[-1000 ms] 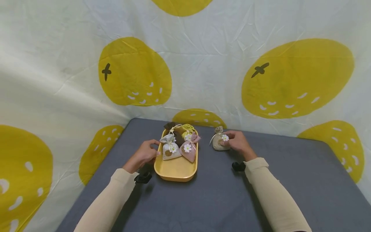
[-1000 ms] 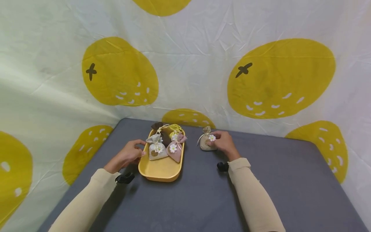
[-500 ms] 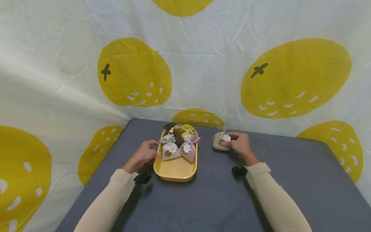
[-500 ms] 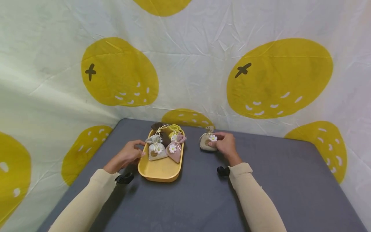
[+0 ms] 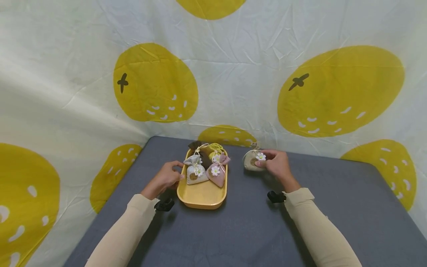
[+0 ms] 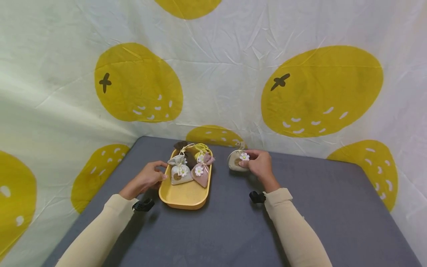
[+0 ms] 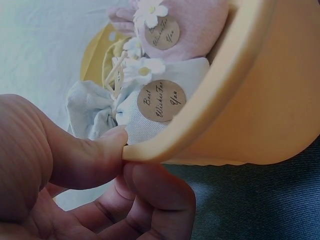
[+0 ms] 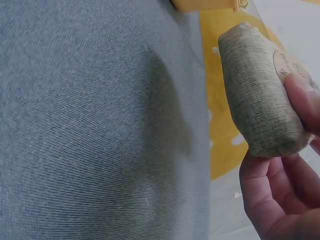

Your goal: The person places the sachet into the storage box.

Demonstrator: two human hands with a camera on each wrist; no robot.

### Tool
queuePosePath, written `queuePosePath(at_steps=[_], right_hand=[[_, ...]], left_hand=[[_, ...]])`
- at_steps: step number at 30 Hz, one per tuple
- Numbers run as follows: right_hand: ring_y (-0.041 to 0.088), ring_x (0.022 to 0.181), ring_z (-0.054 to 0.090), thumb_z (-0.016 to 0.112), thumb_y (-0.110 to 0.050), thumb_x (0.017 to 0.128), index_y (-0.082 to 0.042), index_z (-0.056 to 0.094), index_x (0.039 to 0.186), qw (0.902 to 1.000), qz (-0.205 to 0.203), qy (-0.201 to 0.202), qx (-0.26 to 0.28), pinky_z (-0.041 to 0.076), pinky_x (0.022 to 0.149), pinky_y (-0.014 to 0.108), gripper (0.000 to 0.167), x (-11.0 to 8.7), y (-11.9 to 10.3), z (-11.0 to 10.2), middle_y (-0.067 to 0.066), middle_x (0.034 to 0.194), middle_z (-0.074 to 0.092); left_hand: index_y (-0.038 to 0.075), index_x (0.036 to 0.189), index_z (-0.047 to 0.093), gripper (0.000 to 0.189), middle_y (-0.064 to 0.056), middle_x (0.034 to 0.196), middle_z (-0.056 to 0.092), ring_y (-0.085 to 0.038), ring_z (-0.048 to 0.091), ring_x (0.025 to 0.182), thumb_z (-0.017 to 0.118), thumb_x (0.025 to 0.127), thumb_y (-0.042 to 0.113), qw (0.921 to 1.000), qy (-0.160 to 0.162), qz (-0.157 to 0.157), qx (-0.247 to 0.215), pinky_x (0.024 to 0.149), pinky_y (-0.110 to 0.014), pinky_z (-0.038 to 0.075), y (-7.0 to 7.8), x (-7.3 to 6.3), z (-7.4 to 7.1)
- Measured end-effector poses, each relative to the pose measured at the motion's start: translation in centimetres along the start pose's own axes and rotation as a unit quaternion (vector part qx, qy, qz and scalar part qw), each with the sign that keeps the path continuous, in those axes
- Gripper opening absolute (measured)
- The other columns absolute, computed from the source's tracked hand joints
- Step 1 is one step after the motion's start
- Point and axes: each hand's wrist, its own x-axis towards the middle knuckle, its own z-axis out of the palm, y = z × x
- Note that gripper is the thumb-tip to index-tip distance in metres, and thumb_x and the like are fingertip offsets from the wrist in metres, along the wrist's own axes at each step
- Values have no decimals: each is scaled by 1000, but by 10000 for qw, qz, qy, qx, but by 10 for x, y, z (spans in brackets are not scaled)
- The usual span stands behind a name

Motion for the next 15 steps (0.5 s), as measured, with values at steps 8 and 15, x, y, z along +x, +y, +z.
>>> queuePosePath(at_steps=[8, 15], right_hand=[[7, 83, 62, 92, -12, 78, 0, 76, 122, 9999, 64, 72, -83, 51, 69, 15, 48, -5, -9, -3, 20, 109, 78], [4, 80, 62, 93, -13, 76, 1, 76, 121, 9999, -78, 116, -43, 51, 69, 15, 50, -11, -19, -3, 21, 107, 78]], left_hand=[[3, 145, 53, 50, -14, 88, 59, -18, 55, 64, 61, 96, -4, 10000, -1, 31, 17, 57, -31, 53, 0, -1, 1], [3, 144, 54, 49, -11, 82, 57, -18, 55, 62, 61, 96, -4, 10000, 10, 32, 33, 56, -31, 52, 0, -2, 1]])
